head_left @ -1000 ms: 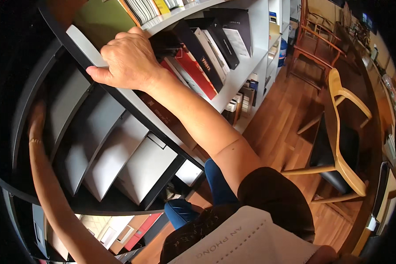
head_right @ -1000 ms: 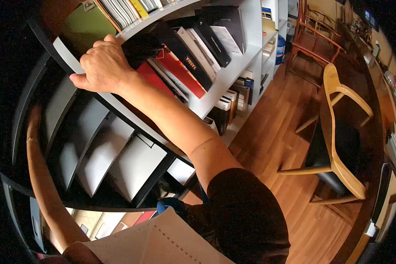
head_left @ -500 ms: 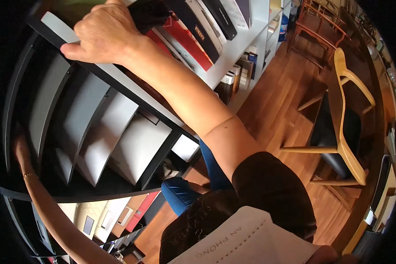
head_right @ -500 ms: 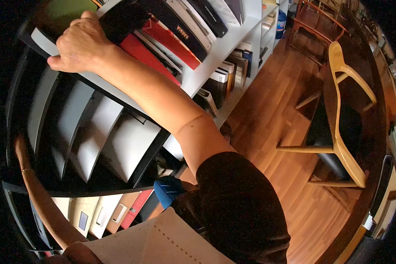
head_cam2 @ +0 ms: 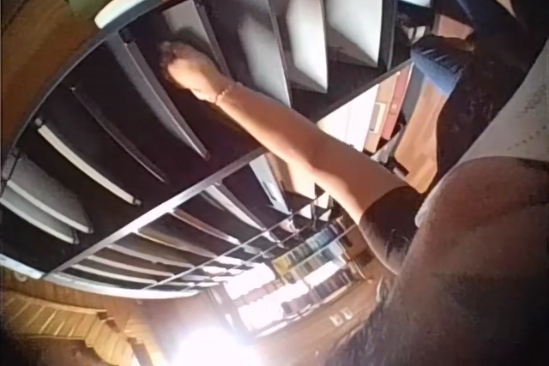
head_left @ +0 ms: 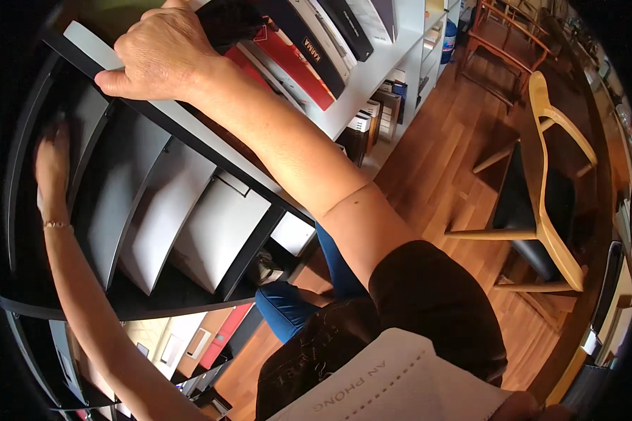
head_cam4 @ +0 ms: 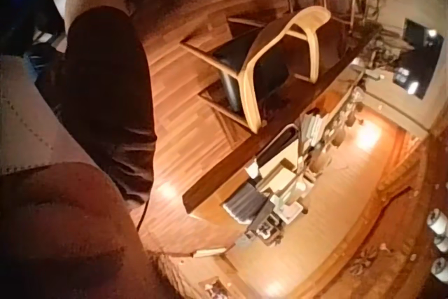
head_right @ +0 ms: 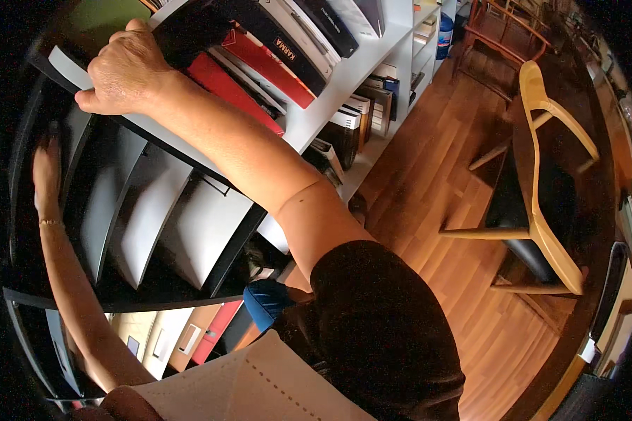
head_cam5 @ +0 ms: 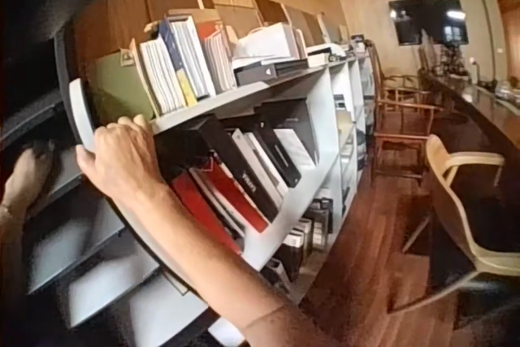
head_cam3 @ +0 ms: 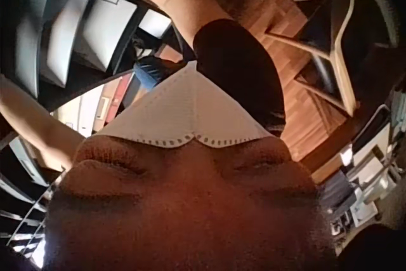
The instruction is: The person is cleaning and dusting shelves containing various material samples and binders using a white cloth.
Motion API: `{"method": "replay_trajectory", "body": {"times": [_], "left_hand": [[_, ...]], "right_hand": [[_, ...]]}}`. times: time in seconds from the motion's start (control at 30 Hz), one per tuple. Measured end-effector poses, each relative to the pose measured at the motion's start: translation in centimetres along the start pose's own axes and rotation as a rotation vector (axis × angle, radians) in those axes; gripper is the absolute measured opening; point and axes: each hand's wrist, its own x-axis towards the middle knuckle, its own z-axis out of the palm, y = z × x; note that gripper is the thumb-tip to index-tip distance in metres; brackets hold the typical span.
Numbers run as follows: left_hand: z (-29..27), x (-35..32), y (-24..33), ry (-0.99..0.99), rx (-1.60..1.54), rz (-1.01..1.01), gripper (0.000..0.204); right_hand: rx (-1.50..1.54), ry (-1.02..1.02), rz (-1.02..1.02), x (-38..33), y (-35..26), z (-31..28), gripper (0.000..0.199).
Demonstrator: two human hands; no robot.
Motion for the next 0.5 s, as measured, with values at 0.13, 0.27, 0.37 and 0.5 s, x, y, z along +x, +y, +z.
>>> {"method": "replay_trajectory", "body": {"times": [0.13, 0.27, 0.37, 0.5], "left_hand": [[-3.4, 3.0, 8.7, 0.09, -0.307, -0.203, 0.044], [-5.5, 2.0, 12.0, 0.0, -0.355, -0.175, 0.045], [-5.0, -1.7, 6.0, 0.03, -0.253, -0.166, 0.043], [-3.1, -7.0, -3.9, -0.009, -0.273, -0.267, 0.044]], "right_hand": [[-0.015, -0.021, -0.02, -0.2, 0.6, -0.8, 0.046], [-0.037, -0.051, -0.016, -0.6, 1.3, -0.7, 0.047], [0.004, -0.067, -0.027, 0.2, 0.0, -0.8, 0.046], [0.282, -0.107, 0.031, 0.5, -1.4, -4.6, 0.027]]}}
